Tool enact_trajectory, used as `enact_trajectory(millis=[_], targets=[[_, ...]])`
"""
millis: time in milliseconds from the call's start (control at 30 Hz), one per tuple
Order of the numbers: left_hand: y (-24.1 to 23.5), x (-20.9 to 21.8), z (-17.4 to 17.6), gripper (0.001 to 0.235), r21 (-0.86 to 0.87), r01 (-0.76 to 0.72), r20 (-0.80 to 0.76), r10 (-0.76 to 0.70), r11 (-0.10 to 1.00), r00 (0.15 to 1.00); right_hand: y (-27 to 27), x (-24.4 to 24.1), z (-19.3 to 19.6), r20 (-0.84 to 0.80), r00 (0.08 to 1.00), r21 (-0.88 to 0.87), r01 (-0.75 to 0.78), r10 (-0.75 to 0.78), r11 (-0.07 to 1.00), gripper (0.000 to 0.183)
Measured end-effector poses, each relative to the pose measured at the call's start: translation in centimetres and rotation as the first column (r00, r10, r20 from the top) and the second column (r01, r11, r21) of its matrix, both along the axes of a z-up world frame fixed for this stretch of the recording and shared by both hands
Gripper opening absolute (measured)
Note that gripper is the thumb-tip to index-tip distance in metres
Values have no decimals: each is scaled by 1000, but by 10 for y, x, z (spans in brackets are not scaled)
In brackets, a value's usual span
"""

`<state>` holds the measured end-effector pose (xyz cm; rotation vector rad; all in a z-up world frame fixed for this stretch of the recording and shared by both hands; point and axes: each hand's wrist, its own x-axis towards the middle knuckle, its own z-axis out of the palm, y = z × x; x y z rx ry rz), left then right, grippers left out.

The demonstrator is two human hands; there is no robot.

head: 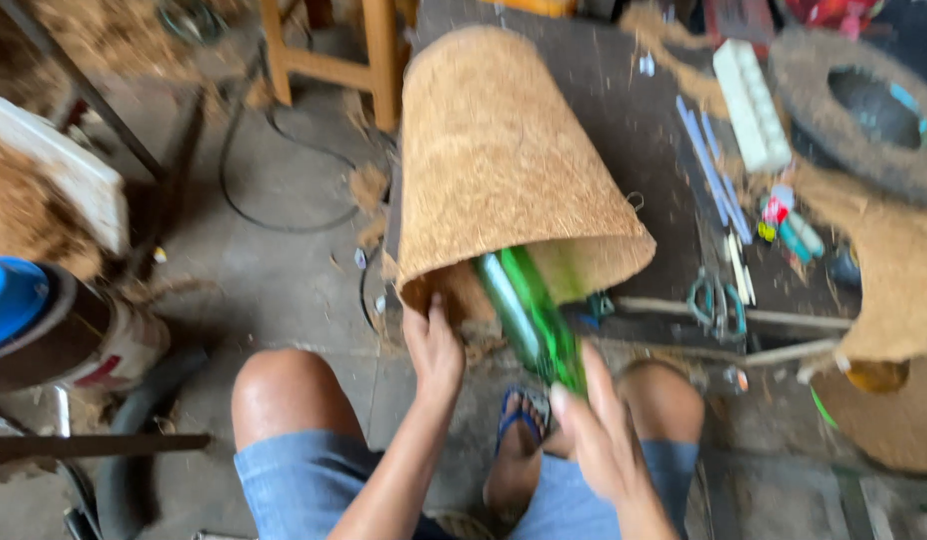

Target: The person uses a green glass bottle to press and smooth the inside of a cylindrical coconut fiber mat. They repeatedly rotate the bottle along the inner surface to shape and compact the material.

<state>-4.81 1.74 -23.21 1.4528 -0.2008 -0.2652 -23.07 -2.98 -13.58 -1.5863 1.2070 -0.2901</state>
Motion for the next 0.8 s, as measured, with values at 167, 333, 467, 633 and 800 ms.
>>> enact_trajectory(millis=[167, 333, 467, 633, 800], targets=[[8, 2, 18, 36, -25, 49, -2, -49, 999, 999, -18, 85, 24, 122, 939, -555, -204, 322, 806, 58], [20, 7, 9, 44, 118, 75, 40, -80, 990, 996, -58, 150, -29, -80, 949, -615, -287, 304, 734, 48], [41, 12, 31, 60, 182, -33, 352, -34, 983, 936, -73, 162, -67, -328, 916, -617, -393, 231, 681, 26], [50, 44, 75, 51, 50, -63, 736, 6, 997, 677, -70, 170, -41, -436, 874, -534, -443, 215, 720, 26], [42, 57, 117, 13, 159, -34, 861, -121, 987, 494, -71, 164, -37, -397, 861, -636, -508, 318, 581, 54]])
